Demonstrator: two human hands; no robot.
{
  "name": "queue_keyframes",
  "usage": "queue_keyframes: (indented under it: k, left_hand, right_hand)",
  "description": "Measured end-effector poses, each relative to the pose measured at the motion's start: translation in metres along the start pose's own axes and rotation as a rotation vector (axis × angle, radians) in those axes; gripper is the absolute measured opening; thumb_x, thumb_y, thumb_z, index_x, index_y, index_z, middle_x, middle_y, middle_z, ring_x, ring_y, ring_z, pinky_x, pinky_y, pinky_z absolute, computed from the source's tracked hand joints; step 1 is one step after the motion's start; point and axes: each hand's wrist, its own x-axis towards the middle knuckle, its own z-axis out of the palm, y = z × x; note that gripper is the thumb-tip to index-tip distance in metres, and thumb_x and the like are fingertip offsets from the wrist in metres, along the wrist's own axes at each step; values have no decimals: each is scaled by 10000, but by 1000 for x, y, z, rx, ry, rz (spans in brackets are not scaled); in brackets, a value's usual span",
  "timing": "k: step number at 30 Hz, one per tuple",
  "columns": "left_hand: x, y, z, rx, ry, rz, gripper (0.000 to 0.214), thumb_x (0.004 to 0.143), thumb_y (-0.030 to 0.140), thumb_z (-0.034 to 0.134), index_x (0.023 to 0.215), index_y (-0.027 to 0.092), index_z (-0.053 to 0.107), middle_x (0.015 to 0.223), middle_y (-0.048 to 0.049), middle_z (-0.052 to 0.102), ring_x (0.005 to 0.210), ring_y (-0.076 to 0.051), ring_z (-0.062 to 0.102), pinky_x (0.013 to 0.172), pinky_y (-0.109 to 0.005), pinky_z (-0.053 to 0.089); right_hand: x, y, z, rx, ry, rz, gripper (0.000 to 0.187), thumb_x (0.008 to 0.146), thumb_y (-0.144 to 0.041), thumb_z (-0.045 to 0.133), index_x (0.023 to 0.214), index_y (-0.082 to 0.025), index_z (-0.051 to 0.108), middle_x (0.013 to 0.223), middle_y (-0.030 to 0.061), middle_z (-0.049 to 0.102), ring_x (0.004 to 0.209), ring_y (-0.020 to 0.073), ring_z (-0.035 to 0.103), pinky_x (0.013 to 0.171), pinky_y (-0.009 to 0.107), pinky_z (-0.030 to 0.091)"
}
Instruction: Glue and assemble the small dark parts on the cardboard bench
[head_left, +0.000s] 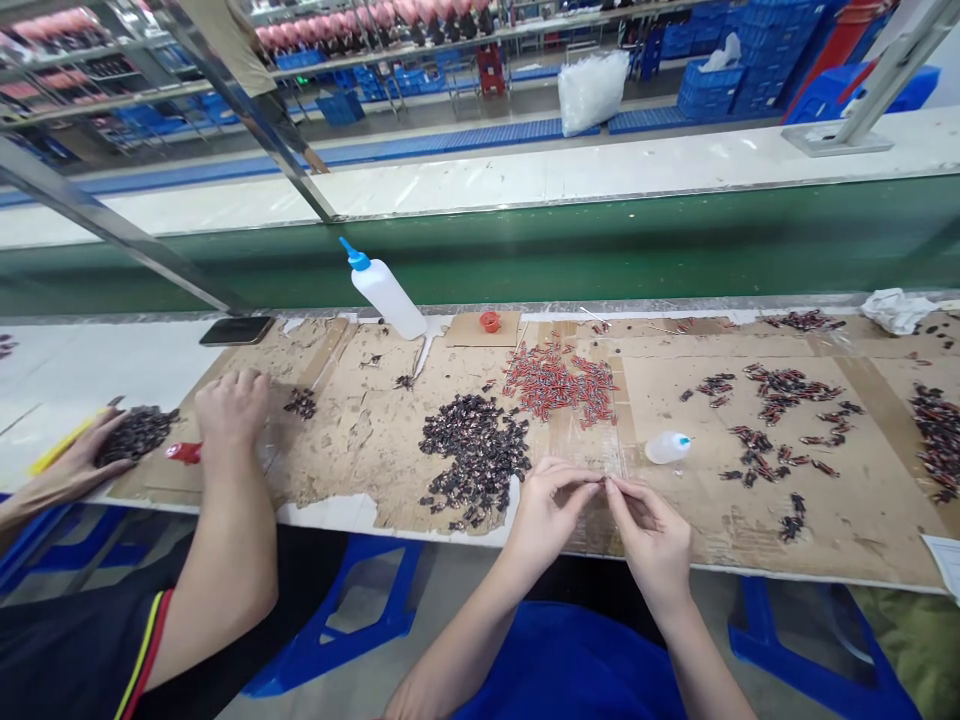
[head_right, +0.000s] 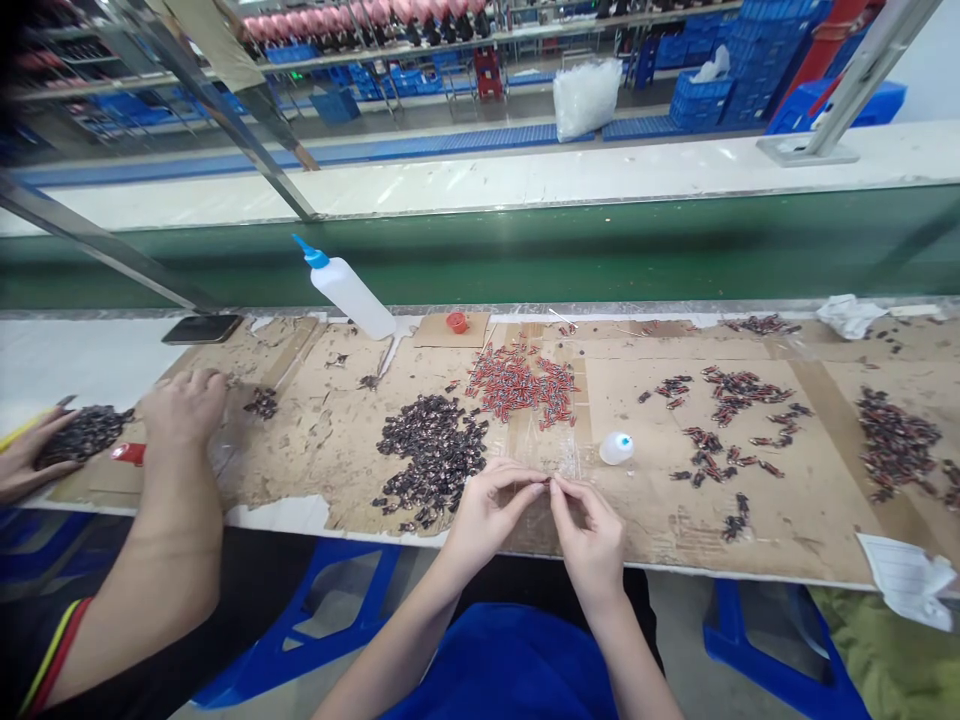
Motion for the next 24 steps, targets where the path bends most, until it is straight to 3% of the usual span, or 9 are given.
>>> queue_keyframes:
  k: [5, 9, 15, 19, 24]
  left_hand:
    - [-1, 3, 2, -8, 11, -31, 103, 805, 188, 652, 826, 216, 748, 824, -51, 736, 854, -185, 634, 823, -318, 507]
    - [-1, 6, 3, 11, -6, -69, 101, 785, 172, 644, 820, 210, 730, 833, -48, 713, 866, -182, 628, 827, -314, 500]
    - [-1, 8, 3, 87, -65, -83, 95, 796, 168, 634, 818, 217, 712, 843, -47, 707, 890, -203, 611, 841, -350, 485]
    - [-3, 5, 8, 87, -83, -25, 109, 825, 173, 617, 847, 224, 710, 861, -48, 720, 893, -208, 608, 834, -346, 491]
    - [0, 1, 8, 126, -154, 64, 130, 859, 203, 618, 953, 238, 701, 953, -43, 734, 1067, -225, 573, 962, -386, 431]
  right_hand:
    - [6, -4, -6, 29, -62, -12, 146, 810, -327, 668, 819, -200, 738, 844, 75, 738, 770, 207, 708, 755, 346, 598]
    - [12, -5, -12, 116, -146, 81, 210, 768, -385, 705, 843, -193, 746, 824, 73, 746, 728, 195, 712, 720, 326, 610]
    - [14, -3, -11, 234, -97, 201, 297, 676, -440, 772, 819, -182, 742, 729, 60, 737, 626, 173, 693, 644, 305, 617]
    - [14, -4, -14, 198, -98, 167, 290, 688, -458, 759, 776, -182, 740, 716, 69, 730, 611, 181, 686, 600, 302, 608]
    - [10, -3, -37, 7, -79, -2, 169, 774, -369, 698, 767, -204, 733, 789, 72, 726, 717, 207, 695, 688, 344, 599]
